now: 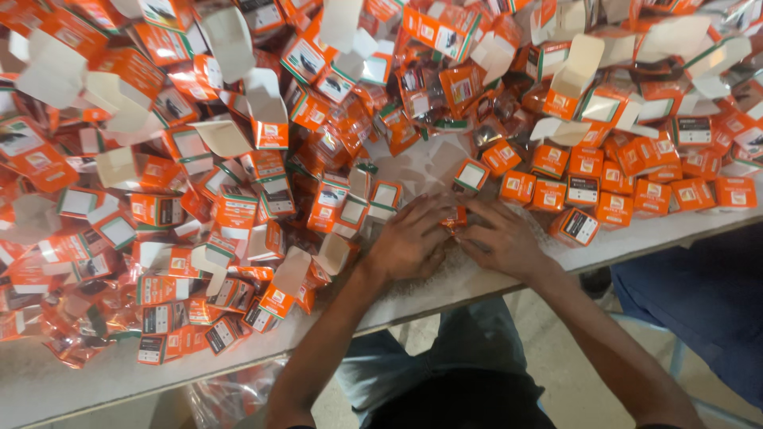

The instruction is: The person picks up flat or open small cardboard boxes from a large pile on the table and folds their flaps to close and shape each box, placing the finished box back onto the pile and reaching for the next one, repeating this cycle throughout the clip.

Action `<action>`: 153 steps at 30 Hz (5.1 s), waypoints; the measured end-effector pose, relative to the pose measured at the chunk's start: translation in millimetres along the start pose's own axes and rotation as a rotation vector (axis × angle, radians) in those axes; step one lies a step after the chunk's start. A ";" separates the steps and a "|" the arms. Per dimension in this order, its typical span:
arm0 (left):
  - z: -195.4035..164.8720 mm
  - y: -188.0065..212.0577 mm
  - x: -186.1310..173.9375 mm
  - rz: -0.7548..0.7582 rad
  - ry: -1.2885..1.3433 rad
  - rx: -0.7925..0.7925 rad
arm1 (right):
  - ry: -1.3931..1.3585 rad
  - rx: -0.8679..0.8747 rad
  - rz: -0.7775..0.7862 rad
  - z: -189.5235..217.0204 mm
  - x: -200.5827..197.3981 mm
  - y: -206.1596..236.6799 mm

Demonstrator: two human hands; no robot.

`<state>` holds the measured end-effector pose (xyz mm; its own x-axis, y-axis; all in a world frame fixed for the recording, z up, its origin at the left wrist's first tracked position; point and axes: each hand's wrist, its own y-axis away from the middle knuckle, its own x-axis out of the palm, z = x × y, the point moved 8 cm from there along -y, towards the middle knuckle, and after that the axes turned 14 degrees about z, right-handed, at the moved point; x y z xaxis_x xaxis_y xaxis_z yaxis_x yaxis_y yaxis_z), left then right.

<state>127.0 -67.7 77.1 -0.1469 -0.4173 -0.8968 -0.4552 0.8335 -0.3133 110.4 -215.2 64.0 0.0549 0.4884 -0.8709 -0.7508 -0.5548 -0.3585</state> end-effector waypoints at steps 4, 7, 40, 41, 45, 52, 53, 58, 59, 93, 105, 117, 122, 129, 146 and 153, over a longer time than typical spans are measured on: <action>5.2 14.1 -29.3 -0.115 -0.212 -0.229 | 0.097 0.023 -0.261 -4.4 -9.5 19.4; 36.9 30.5 -34.8 -0.092 -0.274 -0.618 | 0.102 0.163 -0.507 -22.7 -25.7 47.6; 13.9 18.6 -12.6 -0.059 -0.051 -0.172 | 0.234 0.370 -0.169 -71.3 -2.6 -175.9; 13.4 19.0 -12.1 -0.060 -0.020 -0.166 | 0.166 0.355 -0.209 -74.9 -5.0 -168.5; 11.7 16.4 -3.5 -0.045 0.077 -0.159 | -0.106 0.393 -0.134 -92.9 -4.6 -148.9; 12.0 19.9 -7.3 -0.166 0.062 -0.148 | 0.171 0.193 -0.071 -67.7 -4.4 -160.3; 13.3 22.1 -11.8 -0.193 0.097 -0.142 | 0.130 0.203 -0.080 -69.0 -6.9 -160.1; 16.8 19.3 -19.5 -0.135 0.134 -0.226 | 0.077 0.113 -0.315 -45.9 -46.8 -138.0; 14.3 19.0 -23.7 -0.161 0.091 -0.208 | -0.080 0.101 -0.367 -42.3 -55.9 -126.0; 41.4 19.8 25.2 0.014 0.776 -0.306 | -1.167 0.309 -0.502 -25.7 37.2 42.2; 49.3 23.0 35.6 -0.044 0.676 -0.327 | 0.032 0.334 0.142 23.3 -9.0 -20.7; 51.9 22.4 24.9 -0.035 0.714 -0.304 | 0.010 0.341 -0.092 38.0 -0.7 -10.2; 58.6 25.1 33.1 0.024 0.713 -0.438 | 0.202 0.314 0.043 40.0 0.4 -20.7; 37.5 16.2 15.6 -0.082 0.522 -0.174 | 0.240 0.345 0.106 24.6 8.3 -32.5; 63.5 27.9 45.9 -0.187 0.739 -0.391 | 0.256 0.346 0.088 46.3 4.2 -22.8; 64.5 34.6 52.8 -0.187 0.860 -0.336 | 0.252 0.360 0.224 35.0 13.8 -36.6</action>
<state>160.1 -37.5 -1.3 -0.5829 -0.7696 -0.2607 -0.7465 0.6339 -0.2021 115.6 -164.6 76.9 -0.0100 0.1803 -0.9836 -0.9399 -0.3375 -0.0524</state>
